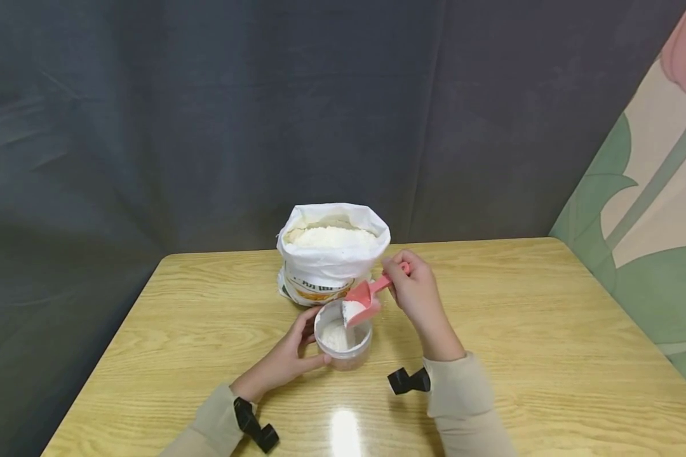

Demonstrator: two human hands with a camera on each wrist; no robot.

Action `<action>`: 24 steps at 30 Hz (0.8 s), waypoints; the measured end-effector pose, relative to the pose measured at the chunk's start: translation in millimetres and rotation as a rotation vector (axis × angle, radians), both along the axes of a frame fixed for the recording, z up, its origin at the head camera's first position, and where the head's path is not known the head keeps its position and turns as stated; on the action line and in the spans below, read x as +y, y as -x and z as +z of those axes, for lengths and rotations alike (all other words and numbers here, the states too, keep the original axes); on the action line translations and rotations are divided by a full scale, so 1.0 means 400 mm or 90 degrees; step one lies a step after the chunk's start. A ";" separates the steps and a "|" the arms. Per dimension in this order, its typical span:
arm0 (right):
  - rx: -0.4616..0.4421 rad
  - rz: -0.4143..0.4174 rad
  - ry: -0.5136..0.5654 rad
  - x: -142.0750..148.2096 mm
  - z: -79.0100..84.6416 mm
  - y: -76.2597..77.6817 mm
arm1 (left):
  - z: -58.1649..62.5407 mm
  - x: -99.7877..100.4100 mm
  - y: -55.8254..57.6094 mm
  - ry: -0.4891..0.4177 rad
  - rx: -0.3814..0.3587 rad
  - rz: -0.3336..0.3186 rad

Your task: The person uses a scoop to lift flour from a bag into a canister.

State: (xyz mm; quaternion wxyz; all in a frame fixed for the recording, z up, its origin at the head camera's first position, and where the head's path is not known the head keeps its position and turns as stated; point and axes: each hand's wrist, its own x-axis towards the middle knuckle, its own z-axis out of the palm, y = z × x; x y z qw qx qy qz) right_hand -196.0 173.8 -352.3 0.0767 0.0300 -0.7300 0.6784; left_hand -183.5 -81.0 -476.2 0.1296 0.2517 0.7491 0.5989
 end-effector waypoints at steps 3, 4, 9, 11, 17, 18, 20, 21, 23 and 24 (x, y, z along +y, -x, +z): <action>0.010 -0.009 -0.043 -0.010 -0.001 -0.001 | 0.000 -0.001 0.000 0.001 0.002 0.000; 0.013 -0.013 -0.055 -0.012 -0.001 -0.002 | 0.000 -0.001 0.001 0.000 0.002 0.000; 0.019 -0.025 -0.104 -0.019 0.007 -0.010 | 0.000 0.000 0.001 0.000 0.000 -0.002; 0.026 -0.029 -0.119 -0.022 0.012 -0.014 | 0.000 0.000 0.001 -0.001 -0.001 -0.001; 0.044 -0.039 -0.152 -0.031 0.019 -0.023 | 0.001 0.000 0.001 0.003 -0.001 0.001; 0.044 -0.040 -0.156 -0.032 0.020 -0.024 | 0.001 0.000 0.000 0.003 -0.001 0.001; 0.047 -0.042 -0.159 -0.032 0.021 -0.024 | 0.002 0.000 0.000 0.002 -0.002 0.000; 0.047 -0.042 -0.161 -0.032 0.021 -0.024 | 0.003 0.000 0.000 0.002 -0.002 -0.001; 0.047 -0.042 -0.161 -0.031 0.019 -0.022 | 0.004 0.000 0.000 0.000 -0.001 -0.003; 0.047 -0.042 -0.161 -0.031 0.019 -0.021 | 0.005 0.000 0.001 -0.001 0.000 -0.003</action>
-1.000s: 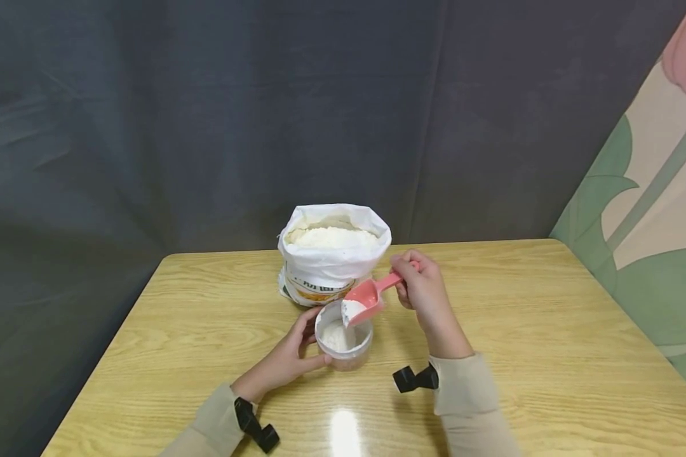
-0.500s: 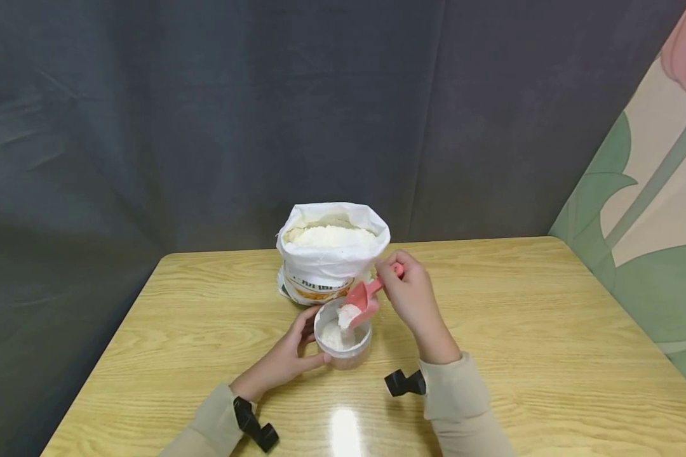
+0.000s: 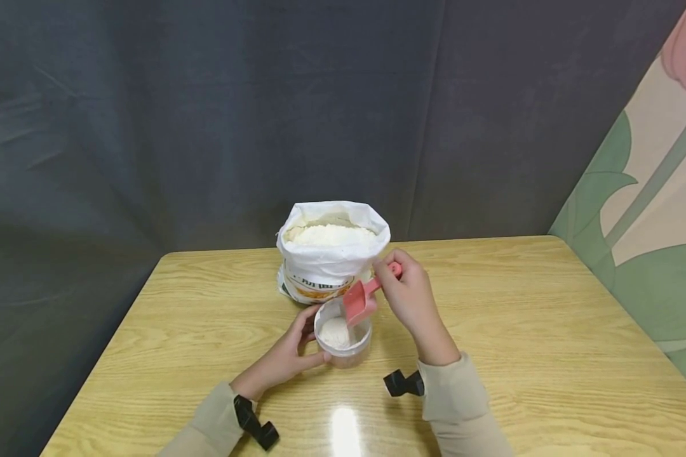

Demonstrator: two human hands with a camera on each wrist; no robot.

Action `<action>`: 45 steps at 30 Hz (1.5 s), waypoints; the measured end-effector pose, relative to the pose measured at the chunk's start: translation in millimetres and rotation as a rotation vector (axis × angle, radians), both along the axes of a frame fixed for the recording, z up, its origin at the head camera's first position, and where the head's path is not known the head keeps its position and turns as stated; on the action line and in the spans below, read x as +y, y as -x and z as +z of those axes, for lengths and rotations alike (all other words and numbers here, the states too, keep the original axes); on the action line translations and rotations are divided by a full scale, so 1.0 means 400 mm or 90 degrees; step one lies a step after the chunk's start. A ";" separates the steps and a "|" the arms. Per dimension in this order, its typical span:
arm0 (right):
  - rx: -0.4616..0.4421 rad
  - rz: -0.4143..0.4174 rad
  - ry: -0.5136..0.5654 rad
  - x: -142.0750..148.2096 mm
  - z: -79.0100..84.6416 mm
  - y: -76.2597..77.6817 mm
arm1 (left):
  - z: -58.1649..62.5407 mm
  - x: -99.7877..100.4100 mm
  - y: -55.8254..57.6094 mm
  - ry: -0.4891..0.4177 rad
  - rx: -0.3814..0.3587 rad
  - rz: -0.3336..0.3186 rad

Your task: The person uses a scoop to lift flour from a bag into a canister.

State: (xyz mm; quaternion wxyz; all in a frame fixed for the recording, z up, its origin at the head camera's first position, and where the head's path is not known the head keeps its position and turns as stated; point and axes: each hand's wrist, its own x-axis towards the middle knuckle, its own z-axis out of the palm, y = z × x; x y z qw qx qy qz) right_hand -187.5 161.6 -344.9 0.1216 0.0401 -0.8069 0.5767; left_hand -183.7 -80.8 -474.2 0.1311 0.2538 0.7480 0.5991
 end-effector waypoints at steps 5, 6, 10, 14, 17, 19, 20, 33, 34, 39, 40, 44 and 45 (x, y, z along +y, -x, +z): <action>-0.009 0.005 0.007 0.005 0.001 0.004 | 0.004 0.000 0.001 -0.005 0.001 0.000; -0.011 0.006 0.011 0.008 0.002 0.004 | 0.004 0.000 0.001 -0.006 0.001 0.000; -0.012 0.016 0.036 0.024 0.011 -0.001 | 0.004 -0.002 0.000 -0.004 -0.001 0.002; 0.004 0.039 0.113 0.041 0.030 -0.012 | 0.004 -0.003 0.002 -0.005 0.003 0.001; 0.019 0.055 0.190 0.053 0.044 -0.020 | 0.004 -0.004 0.003 -0.007 0.009 0.000; 0.033 0.062 0.243 0.059 0.052 -0.024 | 0.004 -0.005 0.004 -0.009 0.009 0.001; 0.040 0.065 0.263 0.062 0.055 -0.027 | 0.004 -0.005 0.004 -0.009 0.008 0.002; 0.139 0.105 0.446 0.077 0.070 -0.042 | -0.006 -0.008 0.004 -0.018 0.013 -0.001; 0.143 0.101 0.453 0.077 0.071 -0.043 | -0.007 -0.007 0.005 -0.018 0.013 -0.002; 0.160 0.069 0.490 0.076 0.082 -0.045 | -0.007 -0.002 0.006 -0.020 0.015 -0.016; 0.166 0.058 0.495 0.076 0.086 -0.043 | -0.006 -0.001 0.007 -0.019 0.016 -0.017; 0.188 0.018 0.504 0.076 0.107 -0.026 | -0.003 0.003 0.009 -0.016 0.008 -0.011; 0.193 0.008 0.503 0.075 0.112 -0.019 | -0.003 0.003 0.009 -0.015 0.006 -0.007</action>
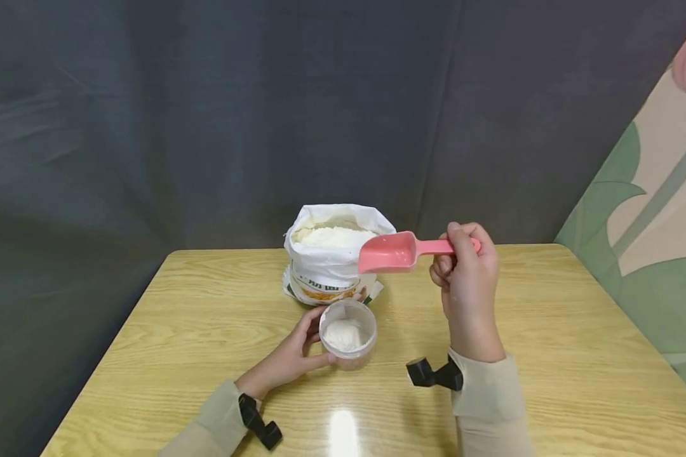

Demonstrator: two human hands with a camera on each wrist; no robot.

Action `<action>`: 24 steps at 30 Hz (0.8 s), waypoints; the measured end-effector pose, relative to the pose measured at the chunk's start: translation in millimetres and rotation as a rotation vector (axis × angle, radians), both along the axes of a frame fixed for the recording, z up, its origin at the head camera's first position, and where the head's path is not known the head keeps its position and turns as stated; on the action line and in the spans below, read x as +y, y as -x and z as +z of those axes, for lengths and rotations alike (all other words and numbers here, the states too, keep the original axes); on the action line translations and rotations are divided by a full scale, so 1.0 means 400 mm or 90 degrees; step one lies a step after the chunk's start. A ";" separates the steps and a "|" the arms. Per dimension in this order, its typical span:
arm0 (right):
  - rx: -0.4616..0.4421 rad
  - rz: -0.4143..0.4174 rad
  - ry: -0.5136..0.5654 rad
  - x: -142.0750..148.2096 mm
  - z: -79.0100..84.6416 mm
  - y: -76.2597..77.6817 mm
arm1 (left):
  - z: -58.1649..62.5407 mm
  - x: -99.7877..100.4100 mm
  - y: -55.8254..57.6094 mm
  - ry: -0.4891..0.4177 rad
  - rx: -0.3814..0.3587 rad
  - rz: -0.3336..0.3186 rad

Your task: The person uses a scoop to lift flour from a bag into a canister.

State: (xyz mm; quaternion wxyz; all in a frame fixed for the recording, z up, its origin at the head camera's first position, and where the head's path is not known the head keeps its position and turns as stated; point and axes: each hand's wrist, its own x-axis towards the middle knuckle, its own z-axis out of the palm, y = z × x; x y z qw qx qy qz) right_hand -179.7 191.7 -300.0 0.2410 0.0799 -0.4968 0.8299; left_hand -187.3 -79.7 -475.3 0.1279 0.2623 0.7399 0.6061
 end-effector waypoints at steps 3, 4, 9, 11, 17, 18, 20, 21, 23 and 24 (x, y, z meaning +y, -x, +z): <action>-0.005 -0.022 0.001 -0.002 0.015 0.021 | 0.000 -0.001 0.000 0.003 -0.007 0.006; -0.009 -0.027 -0.002 -0.003 0.020 0.028 | 0.000 -0.001 0.001 0.004 -0.009 0.006; -0.024 -0.051 -0.057 -0.006 0.039 0.066 | -0.003 -0.002 0.001 0.005 -0.007 0.003; -0.026 -0.060 -0.092 -0.007 0.044 0.080 | -0.005 -0.002 0.001 0.003 -0.005 0.005; -0.044 -0.071 -0.199 -0.009 0.049 0.114 | -0.005 -0.002 -0.001 -0.002 -0.001 0.010; -0.051 -0.075 -0.218 -0.008 0.049 0.120 | -0.005 -0.003 -0.001 -0.002 -0.002 0.010; -0.068 -0.097 -0.278 -0.008 0.045 0.133 | -0.005 -0.002 0.000 -0.005 -0.001 0.009; -0.078 -0.113 -0.316 -0.007 0.042 0.139 | -0.005 -0.001 0.000 -0.006 -0.001 0.008; -0.092 -0.153 -0.395 -0.009 0.036 0.151 | -0.006 0.000 0.001 -0.007 0.001 0.007; -0.094 -0.170 -0.431 -0.012 0.034 0.156 | -0.007 0.000 0.001 -0.006 0.002 0.007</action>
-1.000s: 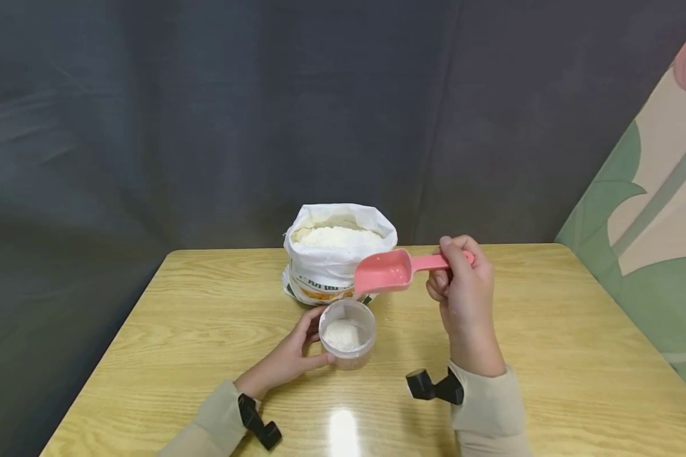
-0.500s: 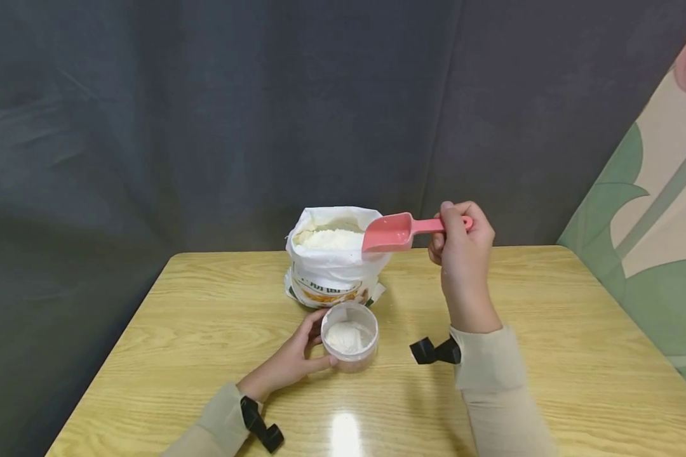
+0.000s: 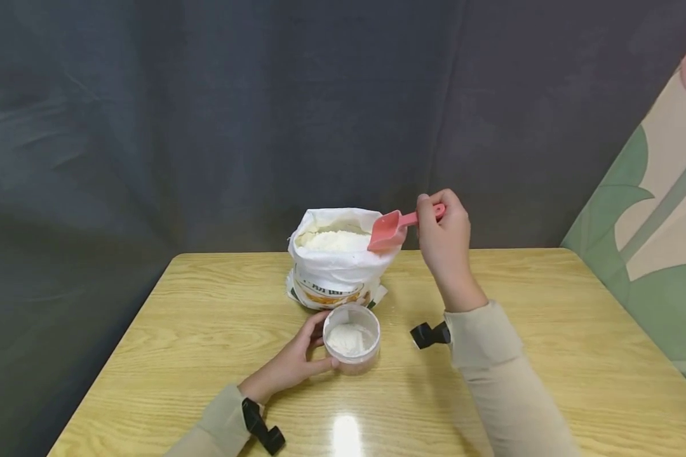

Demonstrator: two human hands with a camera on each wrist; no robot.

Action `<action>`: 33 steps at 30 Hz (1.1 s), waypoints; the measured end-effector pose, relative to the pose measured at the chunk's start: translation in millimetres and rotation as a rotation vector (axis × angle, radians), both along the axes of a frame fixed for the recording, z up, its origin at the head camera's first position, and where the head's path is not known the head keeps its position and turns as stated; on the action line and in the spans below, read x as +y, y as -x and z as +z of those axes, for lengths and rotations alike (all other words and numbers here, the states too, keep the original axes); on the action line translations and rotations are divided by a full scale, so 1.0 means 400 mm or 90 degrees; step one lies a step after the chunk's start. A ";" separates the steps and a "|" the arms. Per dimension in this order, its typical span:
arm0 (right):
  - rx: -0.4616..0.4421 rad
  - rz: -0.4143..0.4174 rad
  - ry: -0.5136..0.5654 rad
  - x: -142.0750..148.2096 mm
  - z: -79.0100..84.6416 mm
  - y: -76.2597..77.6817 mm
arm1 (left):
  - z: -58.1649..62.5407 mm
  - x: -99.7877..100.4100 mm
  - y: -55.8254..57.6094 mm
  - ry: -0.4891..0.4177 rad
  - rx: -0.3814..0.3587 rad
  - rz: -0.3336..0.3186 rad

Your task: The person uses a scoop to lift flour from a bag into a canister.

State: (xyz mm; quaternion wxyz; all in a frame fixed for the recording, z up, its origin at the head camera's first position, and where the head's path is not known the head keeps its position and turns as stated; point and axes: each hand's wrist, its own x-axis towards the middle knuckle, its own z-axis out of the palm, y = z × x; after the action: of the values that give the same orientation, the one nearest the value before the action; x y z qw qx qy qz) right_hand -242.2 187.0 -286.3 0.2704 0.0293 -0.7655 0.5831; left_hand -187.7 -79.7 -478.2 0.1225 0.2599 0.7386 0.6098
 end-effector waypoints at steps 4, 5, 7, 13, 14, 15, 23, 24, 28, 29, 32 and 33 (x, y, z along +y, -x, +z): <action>0.000 -0.024 -0.107 -0.019 -0.004 0.014 | -0.002 0.000 0.000 0.000 -0.002 0.001; -0.001 -0.019 -0.123 -0.024 -0.003 0.018 | -0.002 0.001 0.000 0.002 -0.003 0.002; -0.010 -0.002 -0.154 -0.032 -0.004 0.026 | -0.006 0.002 -0.001 0.002 -0.002 0.003; -0.073 0.082 -0.212 -0.054 0.001 0.052 | -0.008 0.006 0.002 -0.002 -0.001 0.002; -0.084 0.093 -0.214 -0.057 0.003 0.056 | -0.008 0.007 0.003 -0.002 -0.001 0.002; -0.093 0.102 -0.216 -0.060 0.004 0.060 | -0.007 0.007 0.004 -0.004 0.002 0.003; -0.150 0.145 -0.196 -0.087 0.007 0.077 | -0.006 0.008 0.005 -0.004 -0.003 0.002; -0.155 0.149 -0.193 -0.092 0.007 0.078 | -0.007 0.008 0.006 -0.003 -0.005 0.003; -0.179 0.170 -0.184 -0.112 0.010 0.080 | -0.011 0.008 0.010 -0.001 -0.005 0.001; -0.184 0.173 -0.183 -0.117 0.010 0.081 | -0.012 0.009 0.012 -0.001 -0.006 -0.001; -0.195 0.191 -0.174 -0.130 0.010 0.083 | -0.014 0.008 0.014 -0.002 -0.009 -0.007; -0.198 0.197 -0.168 -0.134 0.010 0.083 | -0.015 0.008 0.014 -0.003 -0.010 -0.010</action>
State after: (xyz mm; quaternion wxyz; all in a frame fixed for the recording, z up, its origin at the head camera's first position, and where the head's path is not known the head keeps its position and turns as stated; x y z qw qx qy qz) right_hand -275.6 133.5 -282.4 0.0510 0.0911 -0.8537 0.5101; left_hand -193.4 -76.6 -484.1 0.1324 0.2607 0.7342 0.6127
